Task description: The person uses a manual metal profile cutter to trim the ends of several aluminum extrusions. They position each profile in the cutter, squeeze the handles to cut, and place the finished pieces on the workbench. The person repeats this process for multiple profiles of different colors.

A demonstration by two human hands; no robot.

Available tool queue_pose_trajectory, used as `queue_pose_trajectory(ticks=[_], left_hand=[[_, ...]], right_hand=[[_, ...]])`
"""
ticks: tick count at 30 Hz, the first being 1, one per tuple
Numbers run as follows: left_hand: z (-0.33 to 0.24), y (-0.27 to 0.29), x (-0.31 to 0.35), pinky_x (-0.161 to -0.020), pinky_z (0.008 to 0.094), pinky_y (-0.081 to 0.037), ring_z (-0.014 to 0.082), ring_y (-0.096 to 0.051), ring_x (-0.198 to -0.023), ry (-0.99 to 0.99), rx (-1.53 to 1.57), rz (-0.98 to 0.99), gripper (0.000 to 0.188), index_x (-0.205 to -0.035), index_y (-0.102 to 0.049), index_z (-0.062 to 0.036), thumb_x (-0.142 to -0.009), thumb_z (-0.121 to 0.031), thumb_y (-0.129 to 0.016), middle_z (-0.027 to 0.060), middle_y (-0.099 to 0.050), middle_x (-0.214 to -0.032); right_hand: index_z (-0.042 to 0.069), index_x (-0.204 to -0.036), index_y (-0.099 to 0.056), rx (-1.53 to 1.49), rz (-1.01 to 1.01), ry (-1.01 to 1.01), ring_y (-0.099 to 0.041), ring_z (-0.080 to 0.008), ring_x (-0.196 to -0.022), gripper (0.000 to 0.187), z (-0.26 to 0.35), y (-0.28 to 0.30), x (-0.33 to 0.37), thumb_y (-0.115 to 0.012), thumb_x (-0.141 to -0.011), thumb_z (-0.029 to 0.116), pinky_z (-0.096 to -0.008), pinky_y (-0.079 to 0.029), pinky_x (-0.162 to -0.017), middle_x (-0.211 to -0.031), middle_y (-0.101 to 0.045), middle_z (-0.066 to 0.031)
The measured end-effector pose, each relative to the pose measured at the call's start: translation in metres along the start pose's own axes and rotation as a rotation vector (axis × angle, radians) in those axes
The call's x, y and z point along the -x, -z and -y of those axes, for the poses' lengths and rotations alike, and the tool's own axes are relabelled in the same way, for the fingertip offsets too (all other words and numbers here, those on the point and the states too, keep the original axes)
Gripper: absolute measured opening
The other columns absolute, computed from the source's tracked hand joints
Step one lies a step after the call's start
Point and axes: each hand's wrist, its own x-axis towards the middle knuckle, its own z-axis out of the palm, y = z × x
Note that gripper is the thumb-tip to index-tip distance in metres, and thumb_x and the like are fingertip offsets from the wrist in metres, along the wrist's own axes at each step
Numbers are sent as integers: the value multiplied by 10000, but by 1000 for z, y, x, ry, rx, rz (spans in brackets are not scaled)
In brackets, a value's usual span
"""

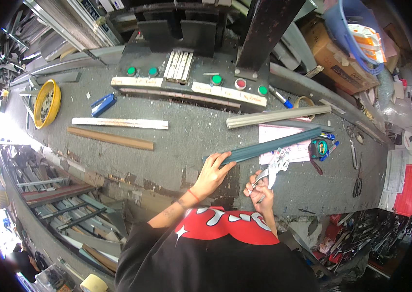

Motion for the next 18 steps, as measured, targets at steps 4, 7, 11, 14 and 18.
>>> queue_pose_trajectory(ticks=[4, 7, 11, 14, 18], left_hand=[[-9, -4, -15, -822, 380, -397, 251, -481, -923, 2, -129, -79, 166, -959, -573, -81, -799, -111, -605, 68, -497, -1069], [-10, -5, -30, -750, 364, -394, 245, -475, -833, 18, -214, -20, 103, -881, -545, -61, -815, -130, -585, 68, -509, -939], [-5, 4, -50, -736, 378, -404, 287, -482, -824, 83, -93, 89, 88, -870, -532, -38, -818, -97, -572, 105, -535, -889], [-1, 14, -60, -737, 399, -418, 310, -500, -823, 100, 24, 132, 86, -881, -529, -21, -830, -86, -550, 133, -549, -842], [1, 24, -66, -732, 433, -439, 351, -548, -847, 255, 196, 194, 102, -910, -530, -20, -852, -103, -527, 162, -574, -811]], right_hand=[[74, -1176, -362, 39, 1, 83, -480, -207, -774, 490, -7, -4, 1, -493, -710, -5, -359, -414, -638, -945, -449, -106], [97, -1179, -377, 169, 1, 142, -483, -200, -785, 505, -8, -9, -3, -517, -701, 17, -364, -419, -659, -1001, -442, -99], [65, -1234, -363, 259, 101, 238, -493, -201, -819, 552, -3, -19, -24, -530, -711, 18, -361, -425, -685, -1182, -453, -136], [24, -1260, -356, 295, 150, 239, -516, -201, -836, 568, 0, -25, -39, -517, -715, 13, -356, -441, -690, -1242, -444, -151], [4, -1267, -356, 306, 134, 246, -540, -215, -852, 581, -5, -26, -47, -507, -707, 3, -364, -457, -687, -1244, -451, -170]])
